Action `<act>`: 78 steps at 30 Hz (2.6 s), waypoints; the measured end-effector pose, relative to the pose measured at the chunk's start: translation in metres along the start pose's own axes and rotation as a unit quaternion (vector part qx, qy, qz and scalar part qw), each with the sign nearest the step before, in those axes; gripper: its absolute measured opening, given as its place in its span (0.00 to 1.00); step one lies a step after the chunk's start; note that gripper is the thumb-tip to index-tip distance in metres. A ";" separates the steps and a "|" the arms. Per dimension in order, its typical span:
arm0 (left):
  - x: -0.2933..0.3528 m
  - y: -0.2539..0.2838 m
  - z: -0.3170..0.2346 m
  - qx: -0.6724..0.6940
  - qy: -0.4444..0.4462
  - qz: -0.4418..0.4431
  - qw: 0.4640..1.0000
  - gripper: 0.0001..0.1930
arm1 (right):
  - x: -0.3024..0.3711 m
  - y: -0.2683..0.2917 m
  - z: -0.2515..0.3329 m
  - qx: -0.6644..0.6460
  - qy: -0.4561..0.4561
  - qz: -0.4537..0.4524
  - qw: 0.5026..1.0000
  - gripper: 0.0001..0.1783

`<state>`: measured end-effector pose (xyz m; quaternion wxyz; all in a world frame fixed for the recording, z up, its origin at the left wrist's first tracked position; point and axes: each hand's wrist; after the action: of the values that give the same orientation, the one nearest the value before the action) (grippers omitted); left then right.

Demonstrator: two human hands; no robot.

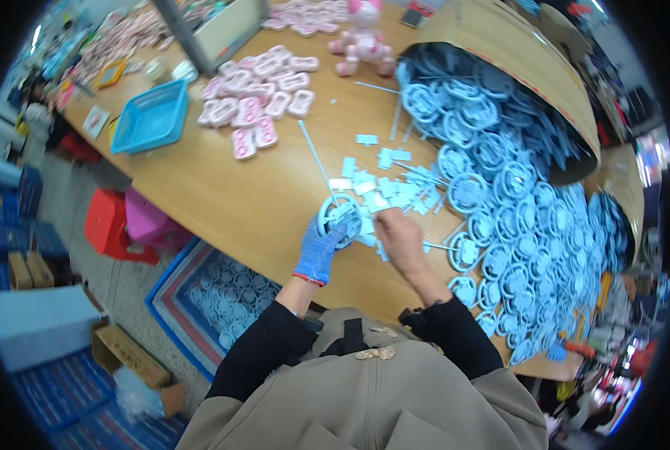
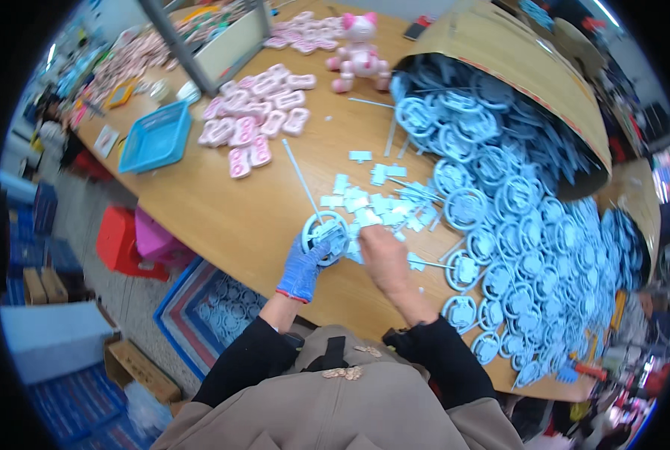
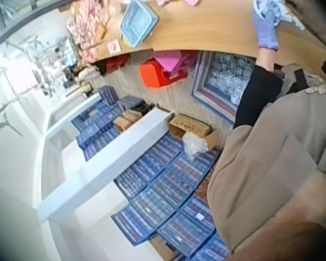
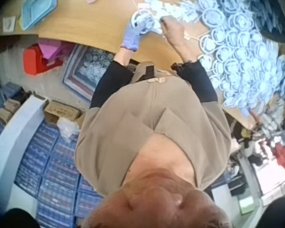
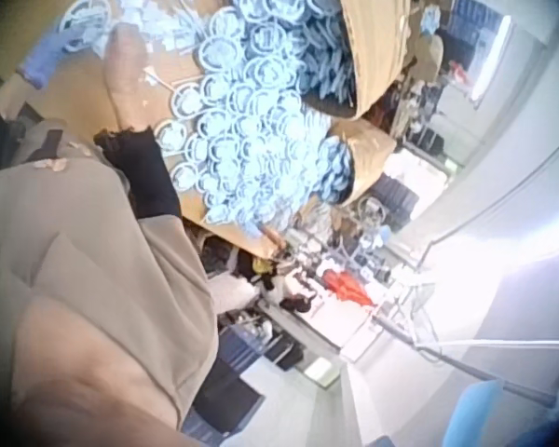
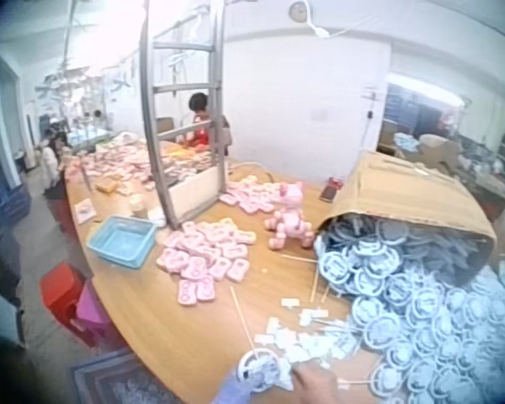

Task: Assembling small blue plastic parts by inserting thin white rods into them and organizing the finished pieces.

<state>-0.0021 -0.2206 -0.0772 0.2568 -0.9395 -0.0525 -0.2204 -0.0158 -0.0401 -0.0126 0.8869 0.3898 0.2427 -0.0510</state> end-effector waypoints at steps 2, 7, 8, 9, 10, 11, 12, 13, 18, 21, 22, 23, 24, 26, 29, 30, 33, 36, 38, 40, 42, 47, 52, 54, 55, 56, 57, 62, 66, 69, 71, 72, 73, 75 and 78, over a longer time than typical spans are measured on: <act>-0.004 -0.032 0.018 -0.045 -0.068 -0.074 0.994 0.22 | 0.011 -0.001 0.001 0.016 0.018 -0.020 1.000 0.07; 0.001 -0.081 0.030 0.060 -0.055 0.029 0.996 0.18 | 0.046 -0.015 -0.023 0.004 -0.011 -0.044 0.999 0.10; -0.004 -0.077 0.032 0.070 -0.024 0.052 0.996 0.18 | 0.042 -0.012 -0.019 -0.039 -0.009 -0.097 0.995 0.06; -0.028 -0.054 0.055 0.076 0.002 0.078 0.994 0.17 | 0.045 -0.008 -0.018 -0.048 -0.076 -0.068 0.994 0.08; -0.018 -0.071 0.052 0.032 -0.024 0.062 0.997 0.16 | 0.046 -0.007 -0.024 -0.074 -0.115 -0.096 0.986 0.11; -0.041 -0.041 0.083 0.031 -0.022 0.104 0.994 0.19 | 0.045 0.001 -0.021 -0.069 -0.124 -0.080 0.987 0.14; -0.071 -0.021 0.106 0.032 -0.024 0.135 0.990 0.21 | 0.041 0.010 -0.018 -0.093 -0.160 -0.088 0.979 0.16; -0.077 -0.047 0.112 0.025 -0.006 0.159 0.987 0.21 | 0.044 0.014 -0.033 -0.077 -0.177 -0.108 0.975 0.16; -0.009 -0.138 0.063 -0.101 0.055 0.180 0.977 0.20 | 0.050 0.072 -0.059 -0.019 -0.276 -0.050 0.960 0.18; 0.037 -0.156 0.023 -0.165 0.062 0.149 0.973 0.19 | 0.058 0.083 -0.059 -0.068 -0.300 -0.069 0.949 0.16; 0.030 -0.147 0.025 -0.158 0.085 0.150 0.972 0.19 | 0.059 0.082 -0.058 -0.089 -0.311 -0.089 0.942 0.15; 0.032 -0.153 0.028 -0.161 0.088 0.157 0.970 0.19 | 0.065 0.083 -0.062 -0.086 -0.315 -0.095 0.940 0.15; 0.036 -0.158 0.029 -0.153 0.092 0.170 0.969 0.19 | 0.071 0.084 -0.066 -0.093 -0.313 -0.135 0.936 0.15; 0.039 -0.164 0.033 -0.146 0.097 0.186 0.967 0.18 | 0.080 0.083 -0.076 -0.100 -0.311 -0.176 0.929 0.15; 0.038 -0.162 0.041 -0.146 0.105 0.203 0.963 0.18 | 0.092 0.082 -0.097 -0.132 -0.309 -0.165 0.927 0.15; 0.034 -0.161 0.048 -0.141 0.106 0.181 0.968 0.18 | 0.095 0.083 -0.104 -0.197 -0.337 -0.160 0.907 0.14; 0.023 -0.157 0.058 -0.140 0.119 0.171 0.968 0.19 | 0.096 0.089 -0.102 -0.243 -0.356 -0.146 0.890 0.13; 0.026 -0.163 0.058 -0.156 0.112 0.216 0.957 0.19 | 0.098 0.088 -0.096 -0.233 -0.366 -0.158 0.887 0.13; 0.031 -0.167 0.057 -0.168 0.093 0.246 0.950 0.20 | 0.100 0.088 -0.093 -0.241 -0.382 -0.177 0.875 0.14; 0.033 -0.168 0.057 -0.228 0.088 0.172 0.954 0.21 | 0.102 0.094 -0.087 -0.160 -0.370 -0.179 0.897 0.17; 0.031 -0.165 0.057 -0.199 0.090 0.192 0.957 0.21 | 0.106 0.080 -0.091 -0.117 -0.359 -0.244 0.893 0.19; 0.028 -0.154 0.057 -0.140 0.113 0.206 0.962 0.19 | 0.106 0.079 -0.106 -0.286 -0.411 -0.099 0.860 0.25; -0.028 -0.110 0.107 -0.197 0.017 0.288 0.937 0.21 | 0.103 0.088 -0.102 -0.259 -0.463 -0.055 0.846 0.28; -0.010 -0.129 0.099 -0.146 -0.040 0.246 0.957 0.24 | 0.106 0.094 -0.098 -0.319 -0.449 -0.058 0.833 0.26; -0.009 -0.129 0.095 -0.147 -0.048 0.230 0.961 0.24 | 0.110 0.091 -0.104 -0.364 -0.438 -0.073 0.819 0.25; -0.011 -0.128 0.091 -0.123 0.036 0.227 0.965 0.25 | 0.110 0.094 -0.102 -0.371 -0.434 -0.060 0.819 0.25; -0.011 -0.123 0.088 -0.094 0.116 0.221 0.964 0.26 | 0.107 0.098 -0.098 -0.372 -0.450 -0.041 0.811 0.24; 0.008 -0.137 0.071 -0.087 0.149 0.247 0.953 0.26 | 0.109 0.087 -0.104 -0.337 -0.510 -0.012 0.791 0.23; 0.005 -0.135 0.069 -0.136 0.129 0.252 0.949 0.24 | 0.111 0.088 -0.100 -0.316 -0.508 -0.015 0.802 0.24; -0.001 -0.131 0.075 -0.138 0.132 0.214 0.958 0.22 | 0.107 0.094 -0.089 -0.293 -0.502 -0.015 0.813 0.24; 0.002 -0.135 0.073 -0.142 0.113 0.195 0.964 0.21 | 0.107 0.095 -0.088 -0.284 -0.502 -0.017 0.816 0.24; -0.002 -0.131 0.077 -0.140 0.110 0.195 0.964 0.21 | 0.111 0.093 -0.089 -0.278 -0.503 -0.019 0.818 0.25; -0.010 -0.123 0.084 -0.135 0.132 0.206 0.960 0.21 | 0.113 0.091 -0.091 -0.271 -0.503 -0.022 0.820 0.25; -0.008 -0.129 0.081 -0.131 0.154 0.217 0.955 0.22 | 0.117 0.094 -0.091 -0.283 -0.495 -0.032 0.821 0.24; 0.003 -0.140 0.078 -0.128 0.201 0.247 0.939 0.23 | 0.131 0.094 -0.108 -0.361 -0.479 -0.037 0.799 0.23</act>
<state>0.0013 -0.0602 -0.0713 0.1863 -0.8840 0.2627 -0.3388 0.0832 0.1154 -0.0741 0.9639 -0.0421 -0.1983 -0.1728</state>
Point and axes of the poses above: each hand's wrist, its own x-axis away from the middle knuckle, its own y-axis out of the back of the hand, z = x × y, and after that the axes turned 9 degrees about -z, right-handed
